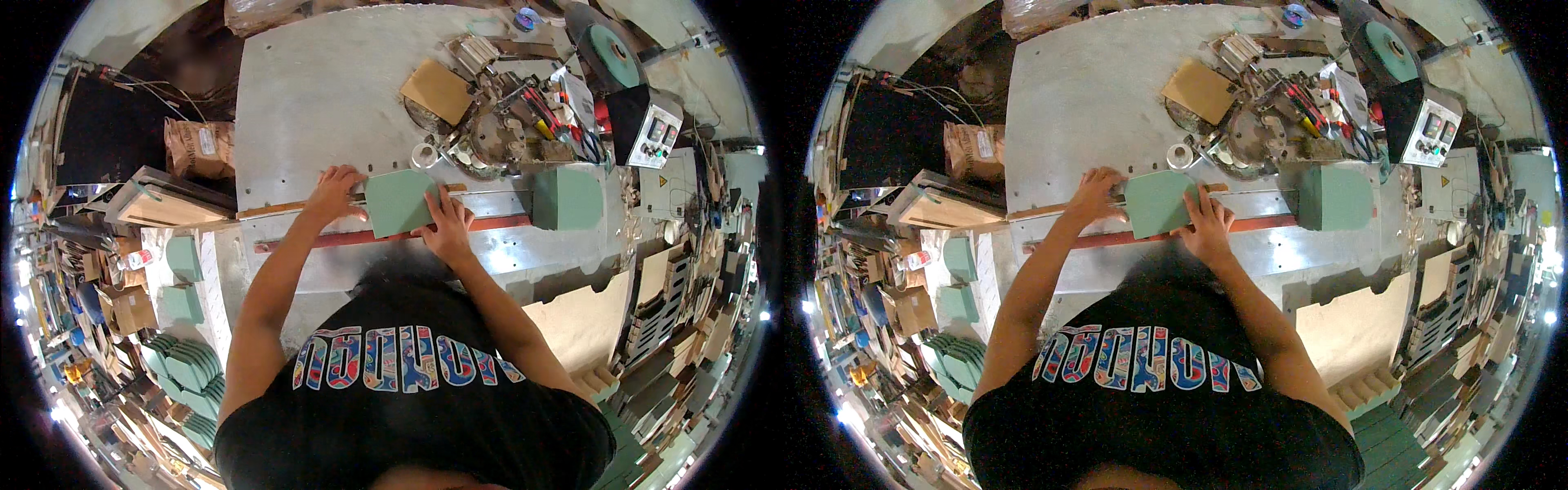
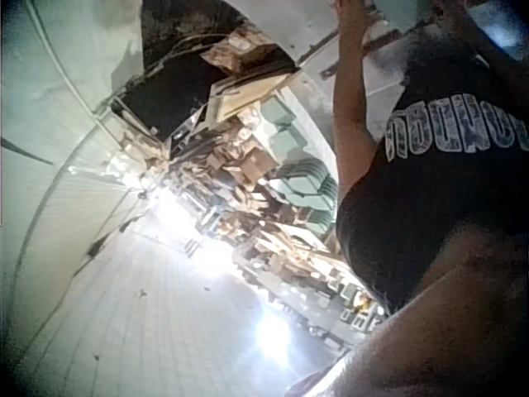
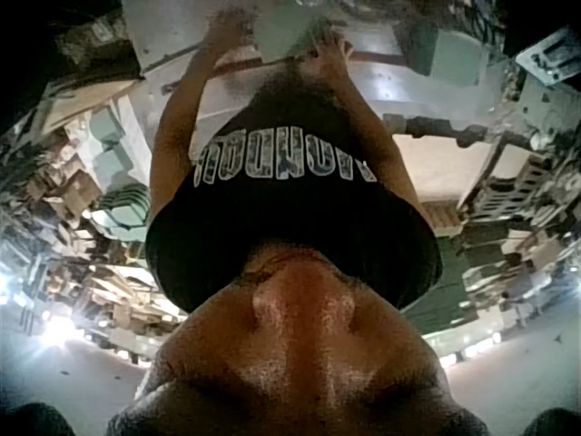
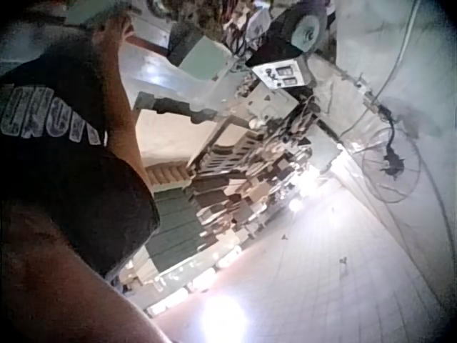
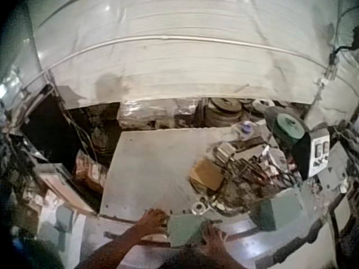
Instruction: The person holds several green-surfaced wooden furniture components at a workbench, turning them over to inspect the edges. The person then uses a hand tool to trim or finish the edge of a component on the table.
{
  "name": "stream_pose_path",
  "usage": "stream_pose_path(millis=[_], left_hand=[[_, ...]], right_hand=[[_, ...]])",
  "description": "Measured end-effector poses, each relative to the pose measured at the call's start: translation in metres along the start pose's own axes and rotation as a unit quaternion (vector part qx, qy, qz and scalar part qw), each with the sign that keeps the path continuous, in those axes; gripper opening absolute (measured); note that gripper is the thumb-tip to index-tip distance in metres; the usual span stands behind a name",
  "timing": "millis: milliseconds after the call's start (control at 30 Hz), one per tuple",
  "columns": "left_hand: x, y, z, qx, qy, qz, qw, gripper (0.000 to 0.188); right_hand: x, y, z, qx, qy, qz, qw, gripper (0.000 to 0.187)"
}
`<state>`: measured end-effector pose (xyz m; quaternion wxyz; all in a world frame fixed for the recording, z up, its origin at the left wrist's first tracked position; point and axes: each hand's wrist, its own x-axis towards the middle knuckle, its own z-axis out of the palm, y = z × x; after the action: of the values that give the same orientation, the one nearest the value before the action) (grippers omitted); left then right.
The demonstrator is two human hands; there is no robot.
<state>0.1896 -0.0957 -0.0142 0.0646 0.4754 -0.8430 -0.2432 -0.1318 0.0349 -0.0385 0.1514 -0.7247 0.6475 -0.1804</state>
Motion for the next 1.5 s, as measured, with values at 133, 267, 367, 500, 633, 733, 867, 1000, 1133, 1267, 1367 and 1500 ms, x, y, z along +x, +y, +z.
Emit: stream_pose_path(millis=[133, 267, 367, 500, 633, 733, 867, 1000, 1133, 1267, 1367, 1500], left_hand=[[0.007, -0.008, -0.013, 0.011, -0.055, 0.011, 0.998, 0.102], [0.019, -0.015, -0.029, 0.027, -0.116, 0.057, 0.991, 0.115], [0.026, -0.016, -0.038, 0.021, -0.122, 0.108, 0.986, 0.121], [0.028, -0.019, -0.051, 0.022, -0.142, 0.118, 0.983, 0.129], [0.024, -0.025, -0.05, 0.046, -0.153, 0.076, 0.984, 0.131], [0.022, -0.027, -0.047, 0.044, -0.134, 0.079, 0.987, 0.131], [0.019, -0.029, -0.046, 0.057, -0.124, 0.062, 0.989, 0.13], [0.013, -0.024, -0.046, 0.083, -0.074, 0.058, 0.992, 0.125], [0.014, -0.015, -0.046, 0.075, -0.094, -0.006, 0.993, 0.129], [0.015, -0.014, -0.038, 0.076, -0.088, -0.044, 0.992, 0.127], [0.014, -0.014, -0.027, 0.065, -0.061, -0.062, 0.994, 0.129], [0.022, 0.001, -0.026, 0.051, -0.051, -0.114, 0.991, 0.132]], right_hand=[[0.008, -0.01, -0.001, 0.002, -0.018, 0.021, 1.0, 0.094], [0.014, -0.013, 0.003, 0.004, -0.007, 0.025, 1.0, 0.093], [0.019, -0.011, 0.006, 0.028, -0.025, 0.035, 0.999, 0.088], [0.032, -0.021, 0.006, 0.066, -0.006, 0.068, 0.995, 0.087], [0.048, -0.031, 0.002, 0.079, -0.004, 0.138, 0.987, 0.093], [0.055, -0.03, 0.0, 0.059, -0.007, 0.173, 0.983, 0.106], [0.062, -0.038, -0.003, 0.009, 0.005, 0.181, 0.983, 0.117], [0.058, -0.022, 0.008, -0.049, 0.007, 0.123, 0.991, 0.106], [0.057, -0.016, 0.014, -0.082, 0.023, 0.104, 0.991, 0.087], [0.056, -0.012, 0.012, -0.102, 0.035, 0.087, 0.99, 0.076], [0.055, -0.011, 0.011, -0.104, 0.023, 0.086, 0.991, 0.074], [0.054, -0.011, 0.01, -0.117, 0.006, 0.094, 0.989, 0.075]])
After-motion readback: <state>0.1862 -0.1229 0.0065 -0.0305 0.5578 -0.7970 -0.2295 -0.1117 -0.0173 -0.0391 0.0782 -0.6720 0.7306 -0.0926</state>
